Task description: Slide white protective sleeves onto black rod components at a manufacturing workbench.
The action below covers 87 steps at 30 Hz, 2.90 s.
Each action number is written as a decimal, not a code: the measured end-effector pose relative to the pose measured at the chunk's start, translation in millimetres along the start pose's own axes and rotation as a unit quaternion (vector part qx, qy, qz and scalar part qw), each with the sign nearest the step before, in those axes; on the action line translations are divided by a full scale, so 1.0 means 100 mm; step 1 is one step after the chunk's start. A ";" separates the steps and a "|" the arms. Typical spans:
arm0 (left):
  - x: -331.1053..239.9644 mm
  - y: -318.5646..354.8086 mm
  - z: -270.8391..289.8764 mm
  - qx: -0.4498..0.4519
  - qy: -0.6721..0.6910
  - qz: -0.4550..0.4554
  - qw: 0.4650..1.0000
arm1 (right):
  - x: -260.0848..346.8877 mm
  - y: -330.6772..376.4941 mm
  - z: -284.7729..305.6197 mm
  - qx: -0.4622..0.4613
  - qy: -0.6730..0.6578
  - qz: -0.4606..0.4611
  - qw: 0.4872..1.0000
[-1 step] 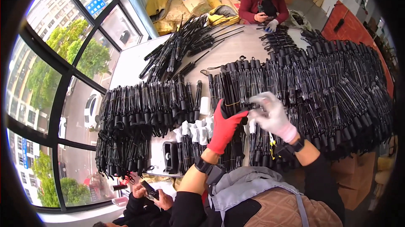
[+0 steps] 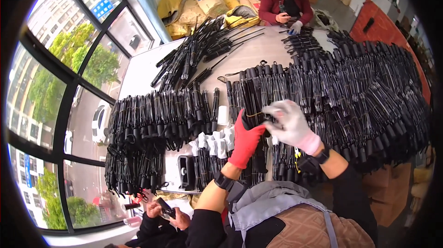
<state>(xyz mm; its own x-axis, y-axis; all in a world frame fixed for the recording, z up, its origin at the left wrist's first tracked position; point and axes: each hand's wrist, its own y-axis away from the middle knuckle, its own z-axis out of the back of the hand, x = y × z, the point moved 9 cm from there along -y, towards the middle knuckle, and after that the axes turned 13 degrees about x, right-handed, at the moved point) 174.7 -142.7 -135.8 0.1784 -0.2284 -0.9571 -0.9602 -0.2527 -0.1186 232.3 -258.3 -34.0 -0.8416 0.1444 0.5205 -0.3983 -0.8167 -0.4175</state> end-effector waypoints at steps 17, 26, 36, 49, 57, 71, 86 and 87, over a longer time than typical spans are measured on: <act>0.49 0.33 -0.08 0.201 -0.694 0.062 0.689 | -0.59 1.17 -0.64 0.182 -0.425 -0.300 0.834; 0.22 0.31 -0.11 0.136 0.231 0.090 0.959 | -0.67 1.05 -0.54 -0.024 -0.883 -0.112 0.454; -0.42 -0.19 -0.15 0.001 0.364 -0.062 0.929 | -0.21 0.51 -0.59 0.144 -0.253 -0.069 0.954; -0.70 -0.05 0.23 0.096 0.329 -0.178 0.922 | 0.31 0.29 -1.04 0.237 -0.601 -0.123 0.753; -1.00 -0.22 0.28 -0.073 0.287 -0.098 0.950 | 0.24 -0.39 -1.00 0.100 -0.436 -0.030 0.894; -0.53 -0.15 0.67 -0.175 0.079 -0.090 0.977 | 0.11 -0.31 -1.07 -0.040 -0.374 0.018 0.926; -1.00 0.10 0.98 -0.107 -0.189 -0.167 0.962 | 0.24 -0.30 -0.81 0.106 -0.459 -0.044 0.881; -1.20 0.26 1.33 -0.163 -0.287 -0.190 0.925 | 0.14 -0.15 -0.82 0.141 -0.489 -0.074 0.858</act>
<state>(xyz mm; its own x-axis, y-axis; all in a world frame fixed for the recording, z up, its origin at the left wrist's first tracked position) 99.5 2.7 -59.6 0.2573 0.4483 -0.8561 -0.7188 -0.5034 -0.4796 196.6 -198.6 -81.7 -0.0268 -0.1667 0.9856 -0.2553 -0.9522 -0.1680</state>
